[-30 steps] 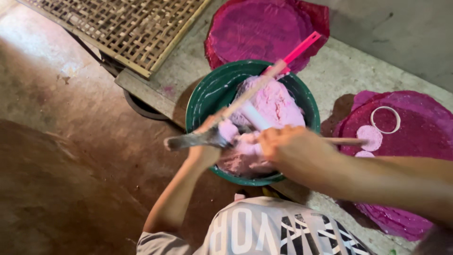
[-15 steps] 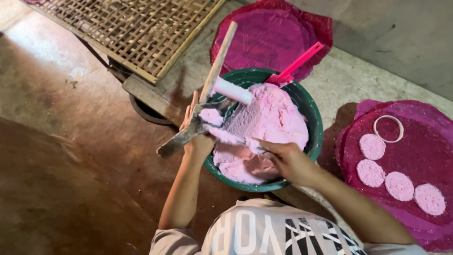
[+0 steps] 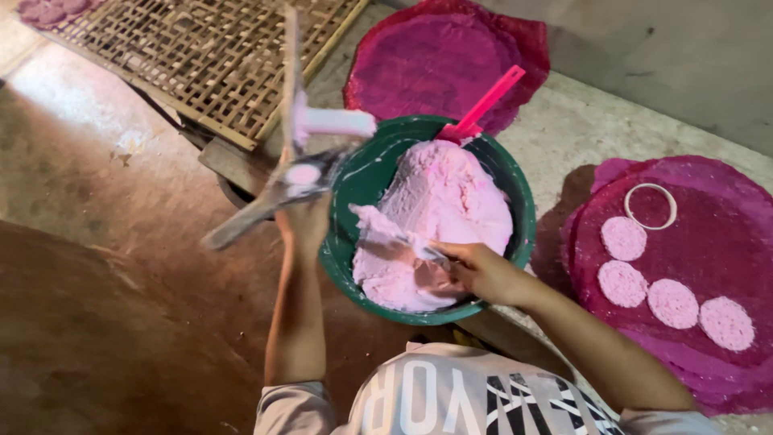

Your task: The person scoops pink dough from a green bucket using a wooden stick, then uses a handheld press to form circular discs on a pink mat. The discs are arranged in rows on the mat as the process repeats.

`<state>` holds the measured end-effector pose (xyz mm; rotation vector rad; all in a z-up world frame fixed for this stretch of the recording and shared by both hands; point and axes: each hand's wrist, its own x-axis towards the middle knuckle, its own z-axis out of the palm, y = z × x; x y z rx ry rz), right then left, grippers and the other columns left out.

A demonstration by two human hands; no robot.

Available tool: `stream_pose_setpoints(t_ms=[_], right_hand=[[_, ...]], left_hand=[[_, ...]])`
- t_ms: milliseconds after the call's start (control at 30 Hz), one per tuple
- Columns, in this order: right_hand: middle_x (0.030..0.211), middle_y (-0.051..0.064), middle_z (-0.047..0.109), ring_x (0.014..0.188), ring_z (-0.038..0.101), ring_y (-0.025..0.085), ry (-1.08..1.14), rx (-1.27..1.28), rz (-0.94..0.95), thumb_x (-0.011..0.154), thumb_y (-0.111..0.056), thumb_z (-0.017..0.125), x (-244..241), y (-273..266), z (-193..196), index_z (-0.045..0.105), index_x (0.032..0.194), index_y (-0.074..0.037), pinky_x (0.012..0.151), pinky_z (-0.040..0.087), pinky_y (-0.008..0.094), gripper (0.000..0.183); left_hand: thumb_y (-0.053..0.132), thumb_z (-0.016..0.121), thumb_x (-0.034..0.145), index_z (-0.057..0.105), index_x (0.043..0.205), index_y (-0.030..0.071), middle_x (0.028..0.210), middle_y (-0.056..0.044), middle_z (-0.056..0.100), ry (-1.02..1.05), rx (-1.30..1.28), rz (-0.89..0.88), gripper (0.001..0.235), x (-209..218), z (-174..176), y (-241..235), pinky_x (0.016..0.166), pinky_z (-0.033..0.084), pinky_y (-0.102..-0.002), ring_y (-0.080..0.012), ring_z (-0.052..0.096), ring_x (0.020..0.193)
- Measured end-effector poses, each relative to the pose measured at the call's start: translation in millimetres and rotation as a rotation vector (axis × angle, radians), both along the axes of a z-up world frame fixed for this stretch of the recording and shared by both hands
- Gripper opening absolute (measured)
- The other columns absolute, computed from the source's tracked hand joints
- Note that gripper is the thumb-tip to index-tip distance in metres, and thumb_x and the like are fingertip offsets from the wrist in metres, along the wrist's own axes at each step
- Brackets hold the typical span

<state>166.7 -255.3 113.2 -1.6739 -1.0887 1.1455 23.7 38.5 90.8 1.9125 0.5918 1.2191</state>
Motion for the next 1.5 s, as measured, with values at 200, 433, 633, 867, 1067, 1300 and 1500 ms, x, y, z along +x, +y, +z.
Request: stream_pose_setpoints(t_ms=[200,433,633,867,1067,1300,1500], right_hand=[[0.158,0.031,0.04,0.139,0.046,0.039,-0.817,0.585,0.002,0.104,-0.018,0.061,23,-11,47,0.013,0.167,-0.008,0.108,0.039,0.045,0.08],[0.165,0.026,0.038,0.123,0.06,0.039,0.661,1.069,-0.333,0.104,-0.055,0.063,35,-93,87,0.016,0.162,-0.019,0.096,0.056,0.053,0.084],[0.153,0.025,0.052,0.121,0.068,0.042,-0.281,0.78,-0.18,0.096,-0.032,0.06,67,-221,123,0.039,0.159,-0.023,0.092,0.062,0.047,0.066],[0.143,0.029,0.057,0.129,0.064,0.047,-0.934,0.843,-0.051,0.094,-0.021,0.055,49,-294,64,0.039,0.153,-0.016,0.096,0.062,0.044,0.061],[0.156,0.031,0.048,0.147,0.051,0.046,-0.73,0.62,-0.265,0.103,-0.028,0.058,53,-328,47,0.036,0.158,-0.005,0.119,0.043,0.054,0.064],[0.157,0.029,0.051,0.144,0.053,0.039,0.553,0.162,0.058,0.088,-0.062,0.072,109,-412,-5,0.04,0.159,0.005,0.124,0.039,0.05,0.103],[0.156,0.011,0.04,0.142,0.039,0.022,0.304,0.349,-0.671,0.071,-0.051,0.089,48,-460,-98,0.03,0.156,-0.005,0.112,0.031,0.037,0.113]], left_hand=[[0.008,0.071,0.086,0.064,0.115,-0.002,0.089,-0.006,0.062,-0.154,-0.701,-0.58,0.031,10,-8,-68,0.058,0.046,-0.031,-0.0165,0.058,0.071],[0.012,0.074,0.086,0.066,0.115,0.002,0.095,-0.006,0.066,0.361,-0.229,-1.234,0.032,30,19,-245,0.066,0.049,-0.033,-0.0176,0.062,0.079],[0.015,0.076,0.085,0.068,0.115,0.006,0.1,-0.007,0.07,0.443,-0.016,-0.97,0.033,55,29,-276,0.072,0.052,-0.034,-0.0186,0.066,0.086],[0.019,0.078,0.085,0.07,0.116,0.01,0.106,-0.007,0.073,0.563,0.085,-1.136,0.033,74,15,-364,0.08,0.056,-0.036,-0.0197,0.07,0.095],[0.018,0.081,0.082,0.073,0.112,0.011,0.111,-0.007,0.077,0.459,-0.136,-1.283,0.032,115,18,-407,0.088,0.059,-0.037,-0.02,0.073,0.103],[0.02,0.086,0.078,0.072,0.122,0.007,0.119,-0.01,0.077,0.649,-0.231,-1.404,0.049,185,21,-388,0.097,0.057,-0.035,-0.0201,0.071,0.11],[0.024,0.081,0.078,0.055,0.14,0.007,0.133,-0.009,0.065,0.18,-0.5,-0.977,0.069,311,-79,-351,0.098,0.055,-0.036,-0.0211,0.063,0.117]])
